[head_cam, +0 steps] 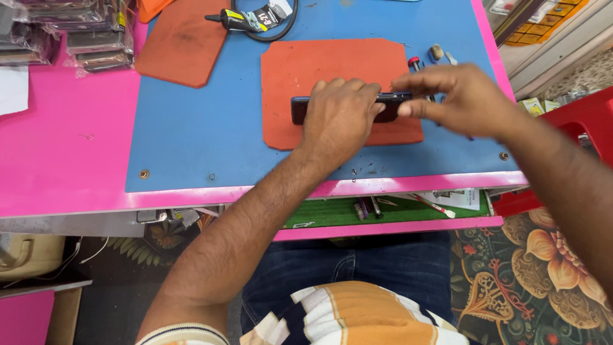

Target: The person reassembles a smartphone by placing the back cover onto the chassis and securing it with a screwdriver. They then attach the front screen assembly, align the edges, and press the sides to ensure the device is fully closed.

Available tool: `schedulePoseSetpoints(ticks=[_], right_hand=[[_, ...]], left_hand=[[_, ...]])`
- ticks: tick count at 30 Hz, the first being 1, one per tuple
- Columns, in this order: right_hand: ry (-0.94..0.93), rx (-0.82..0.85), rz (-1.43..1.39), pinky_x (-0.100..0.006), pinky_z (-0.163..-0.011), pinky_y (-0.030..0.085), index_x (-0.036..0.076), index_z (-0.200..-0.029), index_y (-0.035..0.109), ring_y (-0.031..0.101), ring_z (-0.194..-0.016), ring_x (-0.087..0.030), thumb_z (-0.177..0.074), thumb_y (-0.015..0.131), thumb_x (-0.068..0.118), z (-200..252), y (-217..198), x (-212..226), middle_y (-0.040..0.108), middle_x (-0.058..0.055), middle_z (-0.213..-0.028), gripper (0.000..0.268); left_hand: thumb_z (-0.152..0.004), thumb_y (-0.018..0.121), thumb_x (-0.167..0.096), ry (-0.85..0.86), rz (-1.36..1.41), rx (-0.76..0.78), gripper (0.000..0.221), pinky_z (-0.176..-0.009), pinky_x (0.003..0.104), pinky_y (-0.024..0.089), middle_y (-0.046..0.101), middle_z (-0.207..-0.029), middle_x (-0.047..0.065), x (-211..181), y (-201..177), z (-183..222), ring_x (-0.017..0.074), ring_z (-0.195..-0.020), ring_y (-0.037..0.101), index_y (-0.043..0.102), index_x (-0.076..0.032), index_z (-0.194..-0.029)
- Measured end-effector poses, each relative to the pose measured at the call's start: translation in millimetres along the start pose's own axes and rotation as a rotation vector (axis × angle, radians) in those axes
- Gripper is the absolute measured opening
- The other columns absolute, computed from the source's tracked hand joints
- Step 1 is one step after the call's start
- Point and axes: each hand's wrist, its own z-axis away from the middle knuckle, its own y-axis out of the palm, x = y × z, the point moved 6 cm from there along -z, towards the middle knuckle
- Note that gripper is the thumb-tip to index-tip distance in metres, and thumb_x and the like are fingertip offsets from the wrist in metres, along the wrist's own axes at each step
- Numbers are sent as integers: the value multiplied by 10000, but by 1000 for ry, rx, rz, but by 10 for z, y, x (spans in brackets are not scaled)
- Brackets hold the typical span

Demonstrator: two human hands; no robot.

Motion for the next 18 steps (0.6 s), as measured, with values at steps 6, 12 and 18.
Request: schedulePoseSetpoints(ticks=[6,12,18], right_hand=[[-285,-433,220,-335,-763,590,15,-1103,759,752,-889,-267,-1020,767,71,275,60,187,763,-150,-1042,100],[-307,-410,185,-351,-825,582,-14,-1145,740,734,-962,-277,-1014,766,67,244,196,287,751,-155,-1086,156],[-237,-485,87,-354,-718,554,8,-1096,763,718,-817,-252,-992,769,67,192,241,259,758,-128,-980,120]], left_hand=[[-953,695,-250,-41,11,85,176,-717,470,438,687,-765,53,36,111,-49,271,-775,653,707,-106,-852],[-925,702,-251,8,24,101,193,-716,507,487,697,-803,105,79,89,-144,330,-795,666,701,-70,-859],[-929,688,-225,74,58,117,184,-691,508,512,703,-836,131,178,-27,-106,357,-800,675,716,-49,-975]])
